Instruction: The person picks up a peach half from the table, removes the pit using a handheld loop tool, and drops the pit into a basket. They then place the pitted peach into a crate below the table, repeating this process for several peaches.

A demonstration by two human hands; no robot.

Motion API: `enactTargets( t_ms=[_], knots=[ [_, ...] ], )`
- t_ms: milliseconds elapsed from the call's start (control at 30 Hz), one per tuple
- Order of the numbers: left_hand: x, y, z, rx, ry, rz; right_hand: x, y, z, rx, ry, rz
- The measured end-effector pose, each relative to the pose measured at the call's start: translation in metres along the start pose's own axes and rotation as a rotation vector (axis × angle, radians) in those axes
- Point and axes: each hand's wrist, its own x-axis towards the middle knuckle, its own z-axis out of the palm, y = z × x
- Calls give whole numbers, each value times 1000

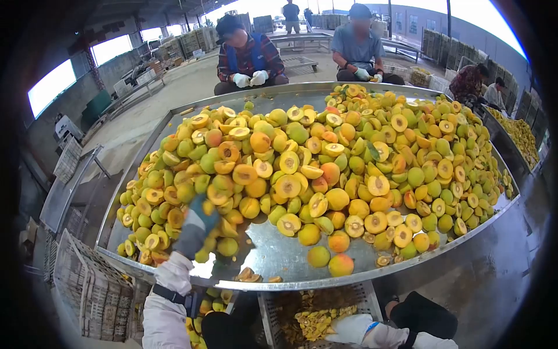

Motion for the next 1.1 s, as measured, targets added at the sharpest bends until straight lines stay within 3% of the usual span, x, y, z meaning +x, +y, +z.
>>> enactTargets(
  t_ms=[67,200,233,267,300,367,400,433,467,500,533,567,600,633,700,767,833,933,1067,1100],
  knots=[
    [-29,0,9,319,-206,4,-1,-11,-3,-29,-27,-25],
    [-68,8,21,450,-178,71,0,-36,-9,-37,-79,-18],
    [-76,16,23,468,-201,77,-1,-39,-11,-22,-24,-96],
    [-83,25,25,483,-231,86,2,-42,-11,-41,-37,-41],
    [-87,45,18,434,-259,11,-4,-50,-17,-43,82,-88],
    [-82,22,21,83,-141,-25,-6,-58,-33,-82,101,-87],
    [-83,28,12,29,-58,-35,-11,-64,-45,-55,208,-166],
    [-85,14,15,-90,95,86,-3,-62,-43,-27,354,-241],
    [-91,19,13,-208,189,60,-10,-77,-58,17,474,-146],
    [-100,36,5,-571,145,5,-7,-81,-65,62,533,-157],
    [-113,58,-4,-928,97,-59,-17,-92,-86,43,636,-320],
    [-131,80,-3,-1079,50,-121,-12,-89,-88,115,523,-210],
    [-146,99,-2,-1230,7,-184,-18,-97,-97,448,571,-230],
    [-153,107,-5,-1469,-227,-284,-45,-117,-131,804,309,-141],
    [-183,131,37,-1061,15,158,-50,-117,-129,1100,274,-292],
    [-197,146,56,-1122,-44,167,-57,-115,-132,1267,218,-324],
    [-207,170,47,-1700,-368,-391,-61,-113,-130,1360,194,-288],
    [-220,174,67,-821,-224,103,-57,-99,-117,1357,261,-193],
    [-225,165,94,-885,-238,-65,-63,-89,-109,1206,364,-119],
    [-225,169,97,-862,-233,-86,-60,-87,-106,1073,472,-123]
  ],
)
